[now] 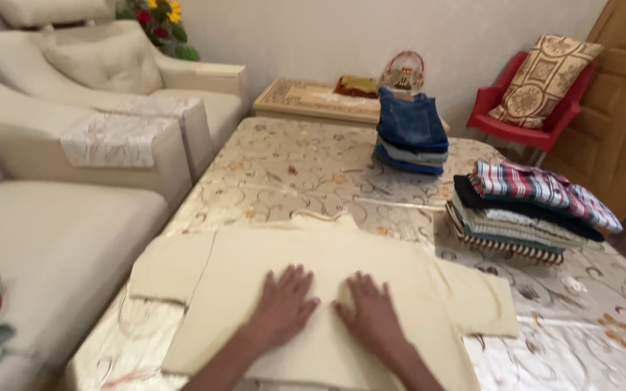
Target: The person picks up and folds a checkered shirt, a striped polo shirt, and a white button-down shirt by hand on a bed, placing them onto a stack of folded laundry.
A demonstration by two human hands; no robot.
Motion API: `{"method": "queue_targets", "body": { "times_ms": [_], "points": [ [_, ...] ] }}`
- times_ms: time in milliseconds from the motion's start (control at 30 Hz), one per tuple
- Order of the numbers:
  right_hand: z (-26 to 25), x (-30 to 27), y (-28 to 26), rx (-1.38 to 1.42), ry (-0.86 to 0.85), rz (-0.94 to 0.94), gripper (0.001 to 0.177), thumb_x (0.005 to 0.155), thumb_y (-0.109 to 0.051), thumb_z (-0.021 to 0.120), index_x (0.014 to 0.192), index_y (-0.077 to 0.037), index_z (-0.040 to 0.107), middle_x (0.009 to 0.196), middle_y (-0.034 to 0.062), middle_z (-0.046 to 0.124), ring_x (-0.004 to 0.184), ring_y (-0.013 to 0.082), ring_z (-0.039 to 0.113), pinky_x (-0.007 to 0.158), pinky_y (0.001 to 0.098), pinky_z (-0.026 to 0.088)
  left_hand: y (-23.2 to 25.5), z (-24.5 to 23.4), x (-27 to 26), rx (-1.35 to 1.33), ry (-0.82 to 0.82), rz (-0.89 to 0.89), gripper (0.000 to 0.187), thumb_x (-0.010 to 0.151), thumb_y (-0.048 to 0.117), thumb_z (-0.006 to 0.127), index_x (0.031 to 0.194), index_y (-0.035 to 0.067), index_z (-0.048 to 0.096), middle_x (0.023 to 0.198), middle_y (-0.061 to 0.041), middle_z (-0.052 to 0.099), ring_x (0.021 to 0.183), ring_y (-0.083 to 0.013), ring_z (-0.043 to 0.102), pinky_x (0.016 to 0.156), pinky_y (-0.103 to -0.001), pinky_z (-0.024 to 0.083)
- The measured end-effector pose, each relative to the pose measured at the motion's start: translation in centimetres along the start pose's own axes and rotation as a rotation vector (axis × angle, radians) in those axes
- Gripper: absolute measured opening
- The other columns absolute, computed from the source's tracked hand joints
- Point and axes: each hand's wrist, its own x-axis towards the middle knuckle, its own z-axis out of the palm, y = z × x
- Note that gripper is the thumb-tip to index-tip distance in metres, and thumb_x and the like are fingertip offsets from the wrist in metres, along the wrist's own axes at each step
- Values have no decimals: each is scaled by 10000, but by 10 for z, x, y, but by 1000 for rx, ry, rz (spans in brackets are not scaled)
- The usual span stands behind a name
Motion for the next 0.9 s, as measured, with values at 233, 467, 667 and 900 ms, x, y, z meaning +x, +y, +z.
{"method": "queue_targets", "body": {
  "times_ms": [233, 467, 667, 900],
  "points": [
    [-4, 11, 50, 106, -10, 89, 600, 970, -527, 489, 1462, -185, 504, 1605, 64, 403, 1527, 233, 297, 1252, 500, 174, -47, -20, 17, 113, -84, -94, 690, 1033, 542, 317, 1605, 166, 223, 1696, -89, 156, 1563, -291, 109, 1229, -595, 59],
    [4, 30, 103, -97, 109, 231, 676, 943, -537, 523, 1456, -97, 484, 1551, 155, 407, 1469, 368, 304, 1193, 531, 202, -95, -26, 35, 153, 10, -228, 740, 1024, 546, 345, 1584, 76, 230, 1665, -152, 170, 1560, -337, 71, 1223, -580, 34],
    [36, 81, 5, 234, -4, 78, 611, 932, -469, 568, 1410, -93, 515, 1533, 145, 462, 1480, 320, 364, 1236, 516, 218, -14, -7, 84, -78, -49, 129, 678, 1058, 487, 355, 1573, 55, 262, 1683, -176, 160, 1567, -334, 85, 1226, -586, 28],
    [6, 89, 57, 82, -5, 131, 620, 982, -506, 476, 1504, -175, 443, 1617, 95, 334, 1510, 284, 265, 1220, 508, 156, -72, -21, 90, 92, -19, -31, 754, 995, 589, 375, 1585, 136, 251, 1675, -86, 189, 1539, -292, 146, 1219, -561, 69]
  ]
}}
